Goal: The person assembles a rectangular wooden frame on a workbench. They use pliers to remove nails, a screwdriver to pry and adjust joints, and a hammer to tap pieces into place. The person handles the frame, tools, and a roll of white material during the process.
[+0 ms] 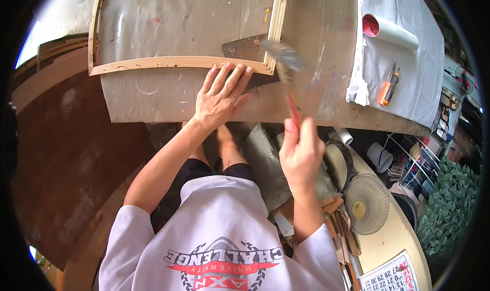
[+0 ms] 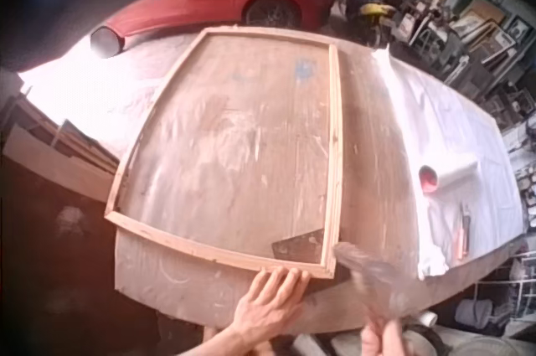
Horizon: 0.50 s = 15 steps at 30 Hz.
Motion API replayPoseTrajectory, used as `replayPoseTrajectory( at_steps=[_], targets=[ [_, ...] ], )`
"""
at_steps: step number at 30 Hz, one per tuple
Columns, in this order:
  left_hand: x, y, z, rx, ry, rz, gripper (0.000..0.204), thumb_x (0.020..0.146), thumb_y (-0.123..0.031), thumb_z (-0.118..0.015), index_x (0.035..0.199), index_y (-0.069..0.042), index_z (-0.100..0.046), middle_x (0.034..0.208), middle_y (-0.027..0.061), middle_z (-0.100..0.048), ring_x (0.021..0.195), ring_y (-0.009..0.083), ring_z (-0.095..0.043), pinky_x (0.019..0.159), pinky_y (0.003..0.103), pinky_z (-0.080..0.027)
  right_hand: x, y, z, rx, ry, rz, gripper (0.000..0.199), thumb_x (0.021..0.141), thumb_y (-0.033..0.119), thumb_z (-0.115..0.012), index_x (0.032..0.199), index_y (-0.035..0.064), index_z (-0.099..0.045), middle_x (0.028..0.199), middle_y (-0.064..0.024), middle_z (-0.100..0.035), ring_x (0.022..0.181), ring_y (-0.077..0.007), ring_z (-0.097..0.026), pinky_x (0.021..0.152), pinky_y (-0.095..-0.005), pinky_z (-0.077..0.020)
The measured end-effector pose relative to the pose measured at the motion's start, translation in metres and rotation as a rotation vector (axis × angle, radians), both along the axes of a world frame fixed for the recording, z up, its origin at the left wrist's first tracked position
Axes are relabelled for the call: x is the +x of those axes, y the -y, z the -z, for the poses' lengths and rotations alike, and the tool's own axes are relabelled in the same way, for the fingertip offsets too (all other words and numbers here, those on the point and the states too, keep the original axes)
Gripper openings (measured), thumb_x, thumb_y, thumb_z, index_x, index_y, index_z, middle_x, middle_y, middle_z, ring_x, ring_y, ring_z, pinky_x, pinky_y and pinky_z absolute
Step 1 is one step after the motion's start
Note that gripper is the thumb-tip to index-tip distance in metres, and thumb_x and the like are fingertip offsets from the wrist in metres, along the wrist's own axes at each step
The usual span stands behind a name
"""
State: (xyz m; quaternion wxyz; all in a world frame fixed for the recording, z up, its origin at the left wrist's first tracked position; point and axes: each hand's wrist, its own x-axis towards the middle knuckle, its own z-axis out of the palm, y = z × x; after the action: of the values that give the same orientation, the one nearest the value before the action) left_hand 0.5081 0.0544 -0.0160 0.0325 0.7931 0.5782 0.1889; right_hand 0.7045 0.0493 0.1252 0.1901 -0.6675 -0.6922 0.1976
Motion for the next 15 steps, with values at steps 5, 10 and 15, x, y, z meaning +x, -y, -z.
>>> replayPoseTrajectory(
  at_steps=[5,10,15],
  targets=[
    [0.002,-0.004,0.002,0.019,0.019,-0.024,0.067,0.091,-0.044,-0.072,0.15,-0.02,-0.054,0.151,-0.0004,-0.052,0.142,0.0217,-0.045,0.123,0.044,-0.031,-0.001,0.002,0.016,0.22,-0.126,-0.075,0.023,0.105,0.023,-0.061,0.098,0.001,-0.06,0.077,-0.0191,-0.068,0.062,-0.0394,-0.068,0.054,-0.0419,-0.0535],
    [0.0,-0.007,0.002,0.012,-0.019,-0.018,0.067,0.091,-0.044,-0.071,0.151,-0.02,-0.054,0.151,-0.0003,-0.051,0.142,0.0214,-0.045,0.122,0.044,-0.031,0.005,-0.001,0.019,-0.096,0.064,0.055,0.027,0.106,0.021,-0.059,0.09,0.0018,-0.051,0.063,-0.024,-0.058,0.06,-0.0475,-0.062,0.049,-0.0484,-0.044],
    [0.001,-0.008,0.005,0.022,0.006,-0.022,0.066,0.091,-0.043,-0.071,0.151,-0.02,-0.054,0.152,-0.0004,-0.051,0.142,0.0216,-0.045,0.122,0.045,-0.031,-0.002,-0.007,0.018,0.139,-0.099,0.001,0.025,0.106,0.022,-0.06,0.098,-0.0013,-0.058,0.072,-0.02,-0.066,0.063,-0.0423,-0.067,0.053,-0.0406,-0.0511]
  ],
)
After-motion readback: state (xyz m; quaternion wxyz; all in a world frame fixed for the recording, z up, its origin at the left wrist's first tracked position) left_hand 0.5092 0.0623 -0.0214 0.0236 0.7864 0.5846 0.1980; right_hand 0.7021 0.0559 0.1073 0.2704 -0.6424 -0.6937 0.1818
